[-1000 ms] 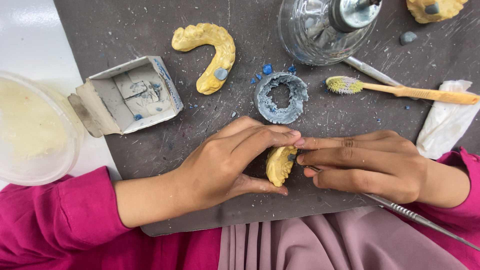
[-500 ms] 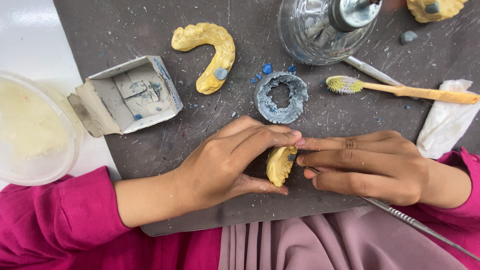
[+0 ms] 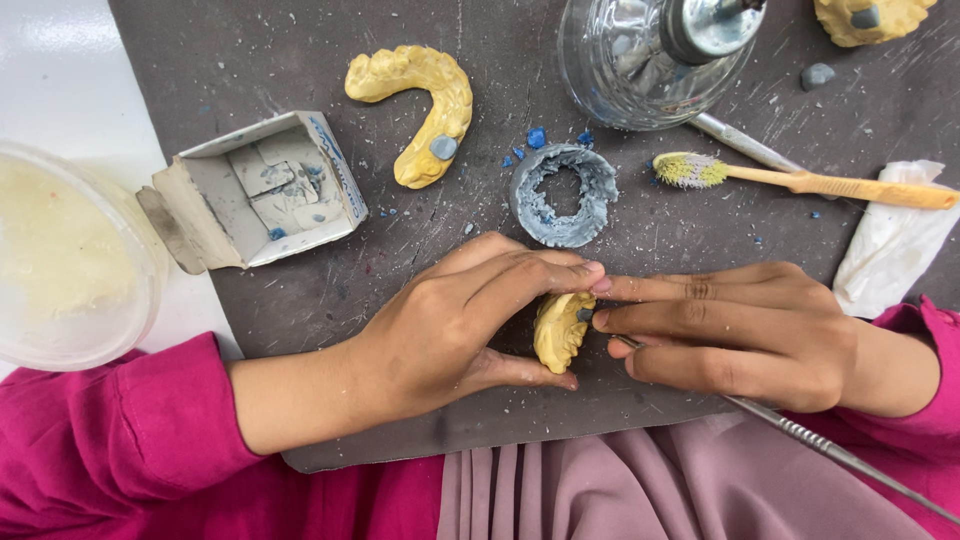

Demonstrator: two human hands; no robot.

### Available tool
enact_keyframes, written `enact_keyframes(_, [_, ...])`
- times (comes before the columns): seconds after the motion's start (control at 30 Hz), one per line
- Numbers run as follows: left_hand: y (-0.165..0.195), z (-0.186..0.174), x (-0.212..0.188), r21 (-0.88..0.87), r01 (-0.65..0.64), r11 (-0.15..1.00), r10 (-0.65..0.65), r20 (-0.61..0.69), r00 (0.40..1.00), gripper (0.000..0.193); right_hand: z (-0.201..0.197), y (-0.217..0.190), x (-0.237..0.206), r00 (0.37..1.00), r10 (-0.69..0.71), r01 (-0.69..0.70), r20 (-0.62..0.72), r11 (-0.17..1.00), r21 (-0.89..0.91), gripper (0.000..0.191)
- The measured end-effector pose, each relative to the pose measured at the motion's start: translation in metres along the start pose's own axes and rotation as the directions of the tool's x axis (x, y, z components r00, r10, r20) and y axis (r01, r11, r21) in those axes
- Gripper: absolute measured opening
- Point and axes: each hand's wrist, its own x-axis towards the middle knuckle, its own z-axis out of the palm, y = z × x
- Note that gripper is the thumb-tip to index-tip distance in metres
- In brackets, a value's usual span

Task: The person holds a yellow dental impression model on a bench and uses a metal probe to pick and scrape small blue wax pieces off the teeth, occasionally repositioning the model and brushing it with a toothbrush.

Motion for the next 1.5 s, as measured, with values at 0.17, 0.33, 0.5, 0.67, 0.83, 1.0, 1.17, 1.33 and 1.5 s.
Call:
enact_keyframes(0.17, [-0.0007,0.0011,0.0005,-0.006,0.002,1.0,-0.002,-0.002,1.0,0.072,-0.0014,0.0005,0.0001,1.0,0.009,-0.009,-0.003,0.999,0.039,0.02])
enact_keyframes(0.33, [-0.0012,0.0009,-0.0002,-0.002,-0.001,1.0,0.001,-0.009,1.0,0.072,-0.0013,0.0006,0.0005,1.0,0.0,0.0,0.0,1.0,0.027,0.02])
enact_keyframes(0.5, [-0.0008,0.0012,0.0004,0.003,0.0,1.0,0.0,-0.006,1.0,0.072,0.0,-0.0001,0.0002,1.0,-0.002,0.002,0.005,1.0,-0.008,0.018])
enact_keyframes(0.67, [-0.0011,0.0004,0.0006,-0.008,-0.004,1.0,0.004,-0.006,1.0,0.071,-0.0002,-0.0003,0.0002,1.0,-0.007,0.007,-0.003,1.0,-0.009,0.017])
enact_keyframes(0.83, [-0.0008,0.0005,0.0006,-0.005,-0.004,1.0,0.004,-0.006,1.0,0.071,-0.0006,-0.001,0.0011,1.0,0.003,-0.003,0.012,1.0,-0.019,0.017])
enact_keyframes(1.0, [-0.0003,0.0006,0.0003,-0.004,0.005,1.0,-0.005,-0.004,1.0,0.071,-0.0016,-0.0011,0.0018,1.0,-0.007,0.008,0.02,1.0,-0.023,0.018])
enact_keyframes(1.17, [-0.0012,0.0002,0.0006,0.004,-0.011,1.0,0.011,-0.001,1.0,0.071,-0.0031,-0.0012,-0.0001,0.999,0.04,-0.041,0.034,0.999,0.031,0.018])
enact_keyframes(1.33, [-0.0018,-0.0027,-0.0006,-0.026,0.008,1.0,-0.007,0.021,1.0,0.07,-0.0023,0.0003,-0.0019,0.996,0.088,-0.09,0.023,0.992,0.093,0.021])
enact_keyframes(1.5, [-0.0019,-0.0024,-0.0001,-0.02,0.012,1.0,-0.012,0.023,1.0,0.07,-0.0028,0.0023,-0.0018,1.0,0.019,-0.02,0.019,0.998,0.065,0.023])
